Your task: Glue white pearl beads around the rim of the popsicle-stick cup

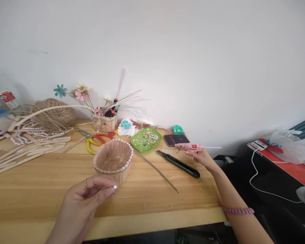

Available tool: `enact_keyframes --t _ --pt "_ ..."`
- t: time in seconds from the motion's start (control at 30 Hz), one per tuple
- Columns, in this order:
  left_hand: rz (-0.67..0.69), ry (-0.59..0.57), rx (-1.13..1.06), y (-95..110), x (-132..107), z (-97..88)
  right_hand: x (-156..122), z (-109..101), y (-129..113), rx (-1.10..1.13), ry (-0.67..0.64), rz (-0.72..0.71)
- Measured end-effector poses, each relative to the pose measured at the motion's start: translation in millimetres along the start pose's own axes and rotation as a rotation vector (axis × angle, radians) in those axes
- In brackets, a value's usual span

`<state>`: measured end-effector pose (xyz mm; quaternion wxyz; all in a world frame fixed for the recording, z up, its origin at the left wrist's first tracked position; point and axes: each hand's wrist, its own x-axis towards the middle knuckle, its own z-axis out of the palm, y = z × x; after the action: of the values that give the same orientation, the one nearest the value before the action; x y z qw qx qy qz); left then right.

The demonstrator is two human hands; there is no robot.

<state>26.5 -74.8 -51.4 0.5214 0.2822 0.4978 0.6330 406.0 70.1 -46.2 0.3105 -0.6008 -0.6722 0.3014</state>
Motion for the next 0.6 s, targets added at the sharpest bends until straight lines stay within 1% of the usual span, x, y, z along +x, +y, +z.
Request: enact_keyframes --t 0.1,0.2,0.33,0.43,0.5,0.57,0.6 --pt "-0.003 -0.069 0.047 -2 4 -4.3 -3 0 7 -0.034 -0.006 0.012" --pt "0.063 -0.088 0.131 -1 12 -15.8 -2 1 14 -0.069 0.012 0.039" --pt "0.232 -0.003 0.322 11 18 -28.3 -3 -3 24 -0.127 0.064 0.088" --pt "0.337 0.043 0.524 26 21 -30.1 -13 -12 32 -0.168 0.11 0.101" --pt "0.427 0.02 0.616 36 22 -27.7 -26 -19 37 -0.253 0.179 0.093" --pt "0.546 -0.051 0.661 44 24 -23.6 -44 -24 36 -0.448 0.303 0.118" --pt "0.602 -0.101 0.674 46 25 -21.5 -53 -25 32 -0.572 0.39 0.144"
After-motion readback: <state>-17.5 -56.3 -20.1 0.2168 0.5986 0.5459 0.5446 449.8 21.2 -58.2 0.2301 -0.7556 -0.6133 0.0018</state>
